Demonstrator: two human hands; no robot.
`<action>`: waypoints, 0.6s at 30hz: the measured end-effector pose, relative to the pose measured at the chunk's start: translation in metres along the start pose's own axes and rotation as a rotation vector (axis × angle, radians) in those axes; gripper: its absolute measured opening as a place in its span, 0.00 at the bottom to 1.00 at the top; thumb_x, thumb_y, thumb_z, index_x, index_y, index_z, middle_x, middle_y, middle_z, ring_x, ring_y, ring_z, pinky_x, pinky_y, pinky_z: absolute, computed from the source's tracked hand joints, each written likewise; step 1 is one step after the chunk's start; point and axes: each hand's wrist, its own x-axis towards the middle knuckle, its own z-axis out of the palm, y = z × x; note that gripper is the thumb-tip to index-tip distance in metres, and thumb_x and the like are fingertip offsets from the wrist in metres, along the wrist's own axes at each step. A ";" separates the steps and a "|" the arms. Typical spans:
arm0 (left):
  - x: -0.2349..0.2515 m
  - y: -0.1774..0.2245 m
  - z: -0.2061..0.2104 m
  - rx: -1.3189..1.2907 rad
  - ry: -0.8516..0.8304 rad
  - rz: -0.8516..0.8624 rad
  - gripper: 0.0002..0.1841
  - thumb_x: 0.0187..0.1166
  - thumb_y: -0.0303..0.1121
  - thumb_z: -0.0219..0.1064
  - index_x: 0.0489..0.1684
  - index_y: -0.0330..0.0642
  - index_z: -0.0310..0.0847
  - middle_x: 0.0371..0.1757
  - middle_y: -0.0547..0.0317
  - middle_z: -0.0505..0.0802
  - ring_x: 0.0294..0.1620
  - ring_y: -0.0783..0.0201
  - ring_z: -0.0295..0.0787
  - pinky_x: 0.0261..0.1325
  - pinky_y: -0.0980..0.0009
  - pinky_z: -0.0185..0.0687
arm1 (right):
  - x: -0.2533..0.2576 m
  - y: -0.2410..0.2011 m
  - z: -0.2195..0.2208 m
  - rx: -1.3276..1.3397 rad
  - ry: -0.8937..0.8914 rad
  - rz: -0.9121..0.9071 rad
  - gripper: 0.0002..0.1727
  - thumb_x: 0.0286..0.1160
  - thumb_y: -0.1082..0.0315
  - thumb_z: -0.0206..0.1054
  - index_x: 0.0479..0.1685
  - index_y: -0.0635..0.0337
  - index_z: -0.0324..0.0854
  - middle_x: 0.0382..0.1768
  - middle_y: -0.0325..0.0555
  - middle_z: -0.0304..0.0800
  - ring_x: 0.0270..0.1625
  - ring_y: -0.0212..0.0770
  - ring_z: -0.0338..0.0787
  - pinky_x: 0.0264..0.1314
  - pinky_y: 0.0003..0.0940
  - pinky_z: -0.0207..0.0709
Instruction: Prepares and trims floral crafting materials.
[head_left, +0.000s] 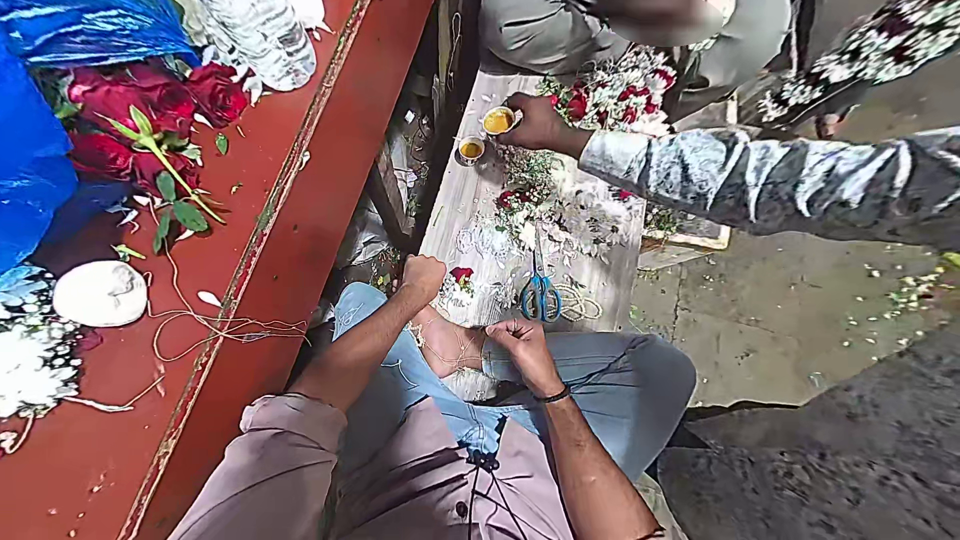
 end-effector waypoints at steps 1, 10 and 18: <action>0.004 -0.004 0.001 -0.045 0.013 -0.018 0.07 0.66 0.32 0.73 0.35 0.39 0.89 0.42 0.42 0.93 0.50 0.37 0.90 0.49 0.34 0.82 | 0.002 0.000 0.000 0.001 0.002 0.008 0.09 0.73 0.67 0.74 0.26 0.57 0.90 0.17 0.32 0.81 0.19 0.26 0.73 0.23 0.25 0.66; -0.033 -0.024 -0.030 -1.495 0.031 0.085 0.11 0.78 0.32 0.54 0.24 0.44 0.74 0.12 0.65 0.69 0.09 0.70 0.59 0.14 0.73 0.55 | 0.009 0.002 -0.002 -0.026 -0.002 0.005 0.09 0.75 0.66 0.72 0.27 0.57 0.90 0.19 0.32 0.82 0.21 0.26 0.75 0.25 0.26 0.67; -0.102 -0.013 -0.062 -1.885 -0.107 0.258 0.13 0.84 0.33 0.49 0.24 0.51 0.69 0.12 0.72 0.62 0.08 0.77 0.50 0.13 0.82 0.47 | 0.006 0.005 0.000 -0.030 0.001 -0.019 0.09 0.75 0.67 0.72 0.28 0.58 0.91 0.20 0.33 0.84 0.23 0.26 0.77 0.26 0.26 0.69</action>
